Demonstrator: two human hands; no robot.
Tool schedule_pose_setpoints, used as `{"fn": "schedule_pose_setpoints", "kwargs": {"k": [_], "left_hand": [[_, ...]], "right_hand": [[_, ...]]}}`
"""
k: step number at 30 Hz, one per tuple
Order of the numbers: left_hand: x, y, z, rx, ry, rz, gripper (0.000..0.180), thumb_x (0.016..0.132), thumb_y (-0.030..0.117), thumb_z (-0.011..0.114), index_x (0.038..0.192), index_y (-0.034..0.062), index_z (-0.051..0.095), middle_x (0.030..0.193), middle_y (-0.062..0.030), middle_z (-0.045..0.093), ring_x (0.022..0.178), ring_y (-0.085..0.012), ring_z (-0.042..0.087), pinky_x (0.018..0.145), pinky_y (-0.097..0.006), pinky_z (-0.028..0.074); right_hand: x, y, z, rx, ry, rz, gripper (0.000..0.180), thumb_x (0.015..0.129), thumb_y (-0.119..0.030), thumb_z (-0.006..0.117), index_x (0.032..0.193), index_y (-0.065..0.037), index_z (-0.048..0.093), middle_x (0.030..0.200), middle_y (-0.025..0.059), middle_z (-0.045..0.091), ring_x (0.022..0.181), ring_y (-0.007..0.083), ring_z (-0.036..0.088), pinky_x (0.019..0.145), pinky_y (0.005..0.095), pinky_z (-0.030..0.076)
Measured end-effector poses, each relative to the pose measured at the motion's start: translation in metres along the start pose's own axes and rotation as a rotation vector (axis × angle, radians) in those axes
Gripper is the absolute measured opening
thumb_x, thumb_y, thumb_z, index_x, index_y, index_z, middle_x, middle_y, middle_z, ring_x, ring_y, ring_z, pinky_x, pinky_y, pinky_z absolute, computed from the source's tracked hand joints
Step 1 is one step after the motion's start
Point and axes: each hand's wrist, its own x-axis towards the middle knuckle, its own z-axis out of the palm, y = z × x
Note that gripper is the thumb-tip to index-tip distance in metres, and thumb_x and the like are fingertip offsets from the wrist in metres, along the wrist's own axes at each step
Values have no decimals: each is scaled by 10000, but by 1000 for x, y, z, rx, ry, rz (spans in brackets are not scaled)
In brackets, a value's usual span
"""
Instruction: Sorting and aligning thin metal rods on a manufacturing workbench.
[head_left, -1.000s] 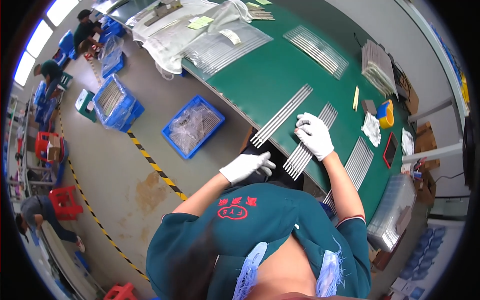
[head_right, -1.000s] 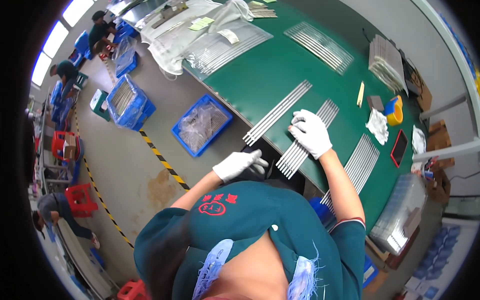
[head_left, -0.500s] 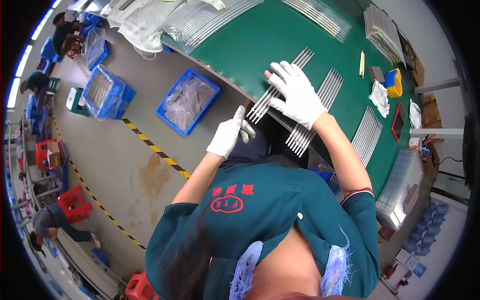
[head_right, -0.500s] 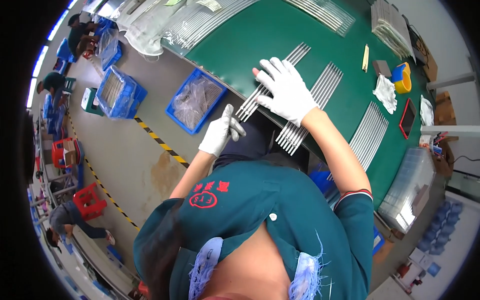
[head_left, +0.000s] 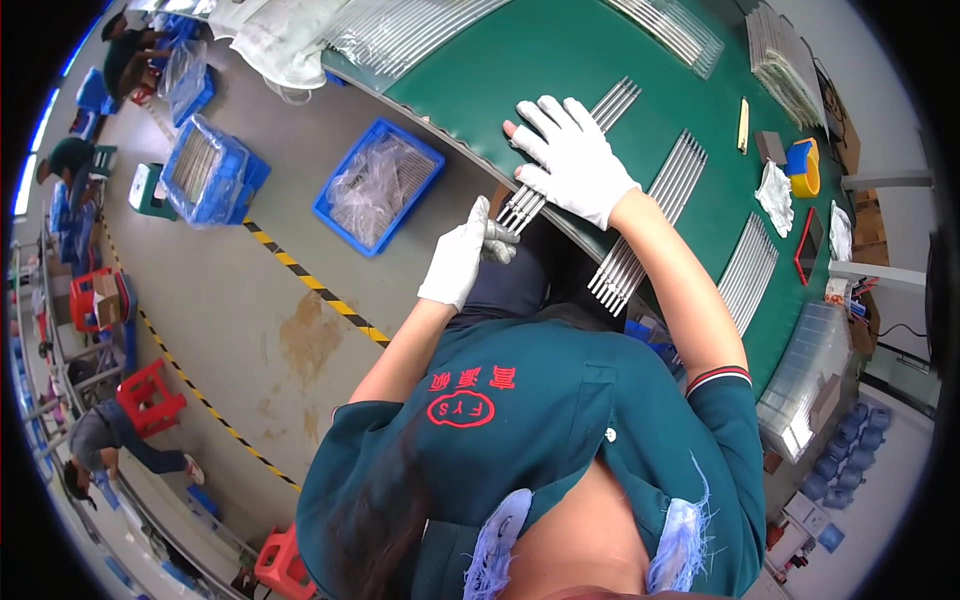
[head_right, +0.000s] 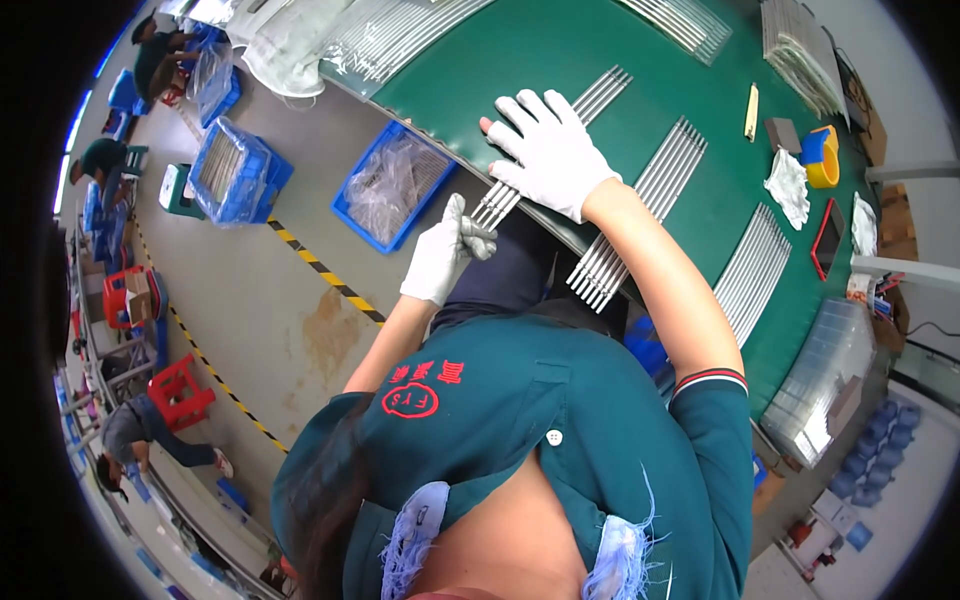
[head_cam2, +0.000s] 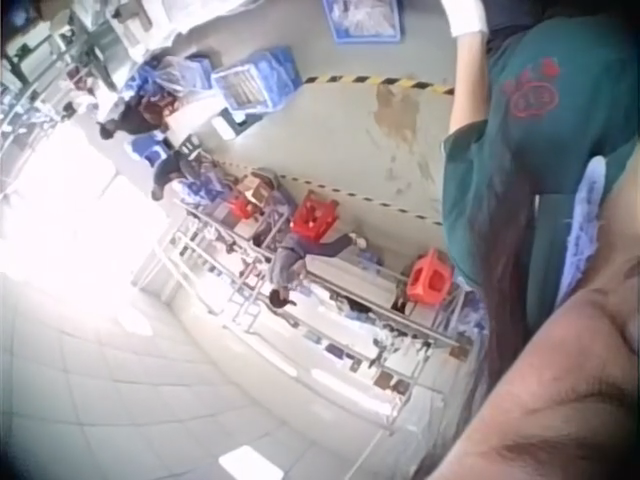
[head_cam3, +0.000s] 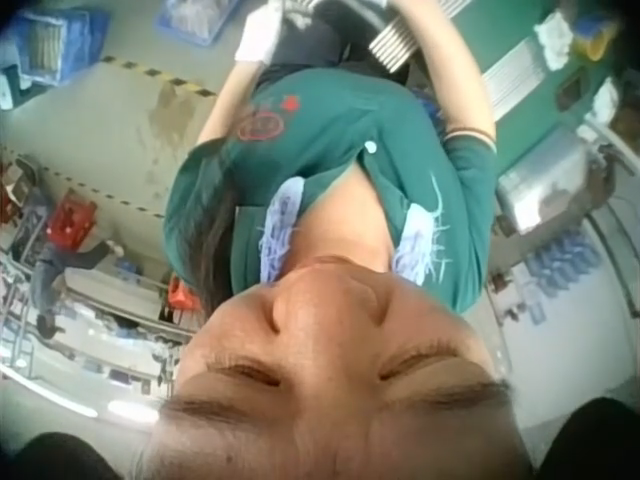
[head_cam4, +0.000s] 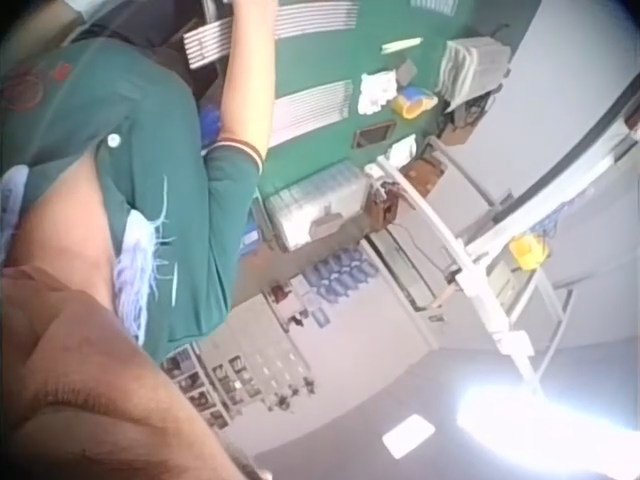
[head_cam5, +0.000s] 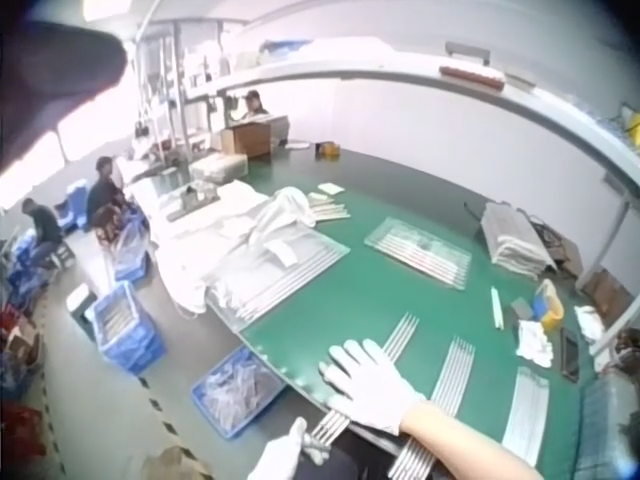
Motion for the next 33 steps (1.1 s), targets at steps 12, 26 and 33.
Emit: {"fn": "schedule_pose_setpoints", "kwargs": {"k": [12, 26, 33], "left_hand": [[-3, 5, -2, 62, 13, 39, 653, 964, 508, 368, 773, -61, 626, 594, -114, 576, 624, -191, 595, 678, -290, 483], [-4, 8, 0, 72, 14, 36, 633, 972, 492, 361, 804, -66, 608, 604, -105, 574, 630, -194, 599, 682, -296, 490], [-4, 9, 2, 91, 22, 16, 636, 974, 495, 349, 808, -60, 612, 608, -101, 579, 626, -186, 598, 674, -289, 488]], "right_hand": [[-4, 1, -4, 8, -8, -4, 521, 914, -452, 403, 1312, -125, 483, 1349, 120, 443, 1259, 281, 363, 1083, 442, 213], [-26, 0, -12, 23, -66, 28, 529, 910, -454, 410, 1327, -133, 472, 1389, 129, 417, 1294, 298, 349, 1098, 458, 201], [-36, 1, -15, 54, -81, 47, 536, 906, -449, 418, 1330, -126, 471, 1393, 137, 412, 1305, 305, 340, 1105, 461, 190]]}}
